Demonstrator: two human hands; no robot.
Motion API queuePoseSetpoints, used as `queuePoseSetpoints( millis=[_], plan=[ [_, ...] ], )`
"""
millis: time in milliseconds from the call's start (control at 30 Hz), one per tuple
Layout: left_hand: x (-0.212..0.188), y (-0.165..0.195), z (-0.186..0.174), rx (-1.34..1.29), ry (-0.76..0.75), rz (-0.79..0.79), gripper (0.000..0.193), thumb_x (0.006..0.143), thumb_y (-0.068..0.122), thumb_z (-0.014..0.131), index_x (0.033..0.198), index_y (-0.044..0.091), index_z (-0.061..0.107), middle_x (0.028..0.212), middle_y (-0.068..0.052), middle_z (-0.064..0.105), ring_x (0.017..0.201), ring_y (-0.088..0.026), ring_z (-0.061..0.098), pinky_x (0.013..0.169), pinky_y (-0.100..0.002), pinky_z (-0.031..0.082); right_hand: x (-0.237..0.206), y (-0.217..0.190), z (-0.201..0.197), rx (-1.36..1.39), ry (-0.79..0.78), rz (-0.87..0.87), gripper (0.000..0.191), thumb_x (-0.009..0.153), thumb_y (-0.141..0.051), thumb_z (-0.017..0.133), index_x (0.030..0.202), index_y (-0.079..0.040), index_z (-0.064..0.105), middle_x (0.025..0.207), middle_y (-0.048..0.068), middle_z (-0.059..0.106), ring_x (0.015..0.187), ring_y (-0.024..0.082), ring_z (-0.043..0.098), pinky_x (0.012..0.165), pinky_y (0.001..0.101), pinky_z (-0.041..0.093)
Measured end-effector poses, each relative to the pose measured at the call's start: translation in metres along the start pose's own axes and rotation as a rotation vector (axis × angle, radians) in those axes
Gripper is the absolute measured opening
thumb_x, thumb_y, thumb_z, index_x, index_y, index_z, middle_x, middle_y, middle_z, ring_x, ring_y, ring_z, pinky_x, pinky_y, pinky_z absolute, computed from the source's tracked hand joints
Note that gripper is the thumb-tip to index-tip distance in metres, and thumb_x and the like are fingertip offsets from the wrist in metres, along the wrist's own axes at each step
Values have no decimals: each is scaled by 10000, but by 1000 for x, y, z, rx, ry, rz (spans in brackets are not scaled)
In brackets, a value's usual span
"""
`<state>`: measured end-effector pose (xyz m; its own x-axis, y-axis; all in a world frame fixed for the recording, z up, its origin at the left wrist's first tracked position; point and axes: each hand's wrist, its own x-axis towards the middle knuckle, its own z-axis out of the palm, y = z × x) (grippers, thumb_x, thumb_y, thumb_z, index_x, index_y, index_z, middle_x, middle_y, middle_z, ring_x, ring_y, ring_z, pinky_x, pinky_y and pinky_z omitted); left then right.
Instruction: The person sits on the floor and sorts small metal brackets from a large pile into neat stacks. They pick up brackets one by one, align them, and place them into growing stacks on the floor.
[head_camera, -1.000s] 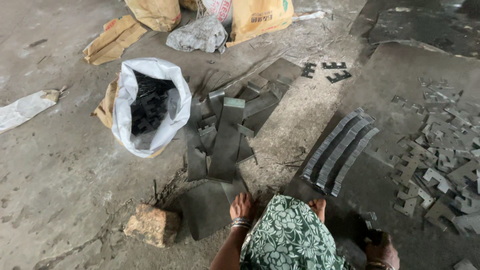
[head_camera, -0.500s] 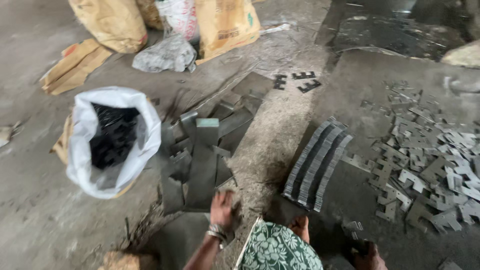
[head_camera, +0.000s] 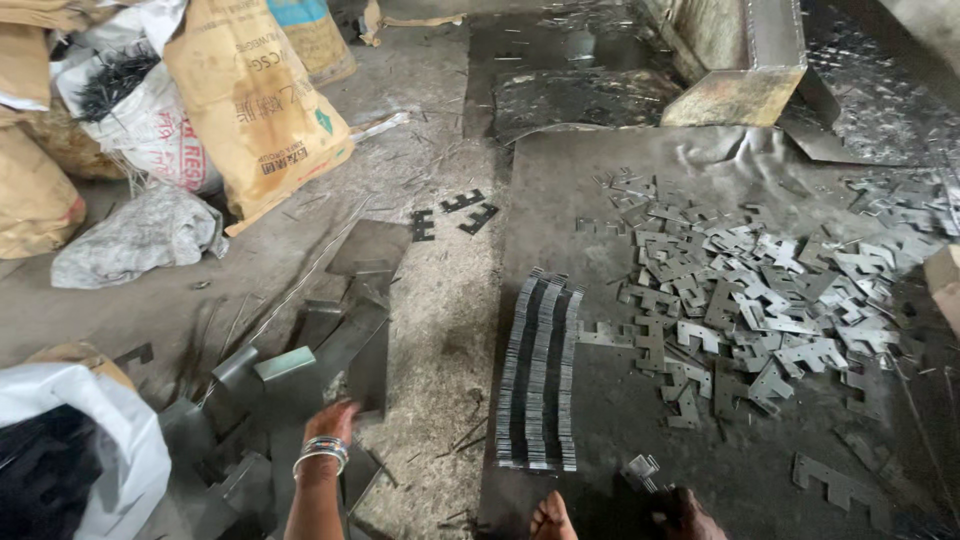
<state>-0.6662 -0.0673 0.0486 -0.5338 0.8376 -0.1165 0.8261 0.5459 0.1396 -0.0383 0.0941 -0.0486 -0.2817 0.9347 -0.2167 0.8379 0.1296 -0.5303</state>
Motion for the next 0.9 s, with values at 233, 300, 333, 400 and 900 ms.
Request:
queuePoseSetpoints(
  millis=[233, 300, 333, 400, 900],
  plan=[
    [63, 111, 16, -473, 240, 151, 398, 905, 199, 728, 1297, 194, 662, 1266, -113, 691, 1079, -304, 695, 886, -439, 590, -12, -15, -6, -17, 30, 165, 640, 775, -414, 810, 1335, -232, 561, 1260, 79, 728, 1179, 279, 723, 944, 400, 608],
    [69, 140, 4, -719, 476, 263, 342, 849, 132, 773, 1185, 121, 714, 1119, -137, 760, 968, -296, 743, 807, -415, 618, -14, -20, -9, 6, 67, 95, 654, 747, -408, 846, 1304, -211, 566, 1279, 84, 705, 1213, 293, 676, 951, 408, 586],
    [65, 151, -3, -768, 519, 293, 325, 827, 133, 792, 1144, 108, 719, 1061, -138, 769, 903, -295, 753, 780, -410, 617, -14, -22, -9, 1, 80, 102, 666, 746, -416, 847, 1312, -210, 562, 1264, 78, 717, 1213, 280, 685, 958, 402, 588],
    [45, 172, -12, -768, 498, 294, 278, 833, 153, 788, 1100, 111, 725, 993, -119, 774, 815, -278, 758, 734, -389, 616, -13, -24, -7, -5, 91, 114, 691, 744, -432, 850, 1328, -208, 555, 1232, 68, 740, 1214, 256, 701, 974, 391, 592],
    [-90, 242, 68, -338, 59, 810, 310, 974, 99, 585, 1253, 177, 695, 1224, -107, 734, 1024, -289, 719, 807, -408, 601, 21, -46, 3, 480, 6, 402, 660, 800, -228, 839, 1386, -133, 551, 1053, 151, 825, 932, 390, 816, 794, 510, 624]
  ],
)
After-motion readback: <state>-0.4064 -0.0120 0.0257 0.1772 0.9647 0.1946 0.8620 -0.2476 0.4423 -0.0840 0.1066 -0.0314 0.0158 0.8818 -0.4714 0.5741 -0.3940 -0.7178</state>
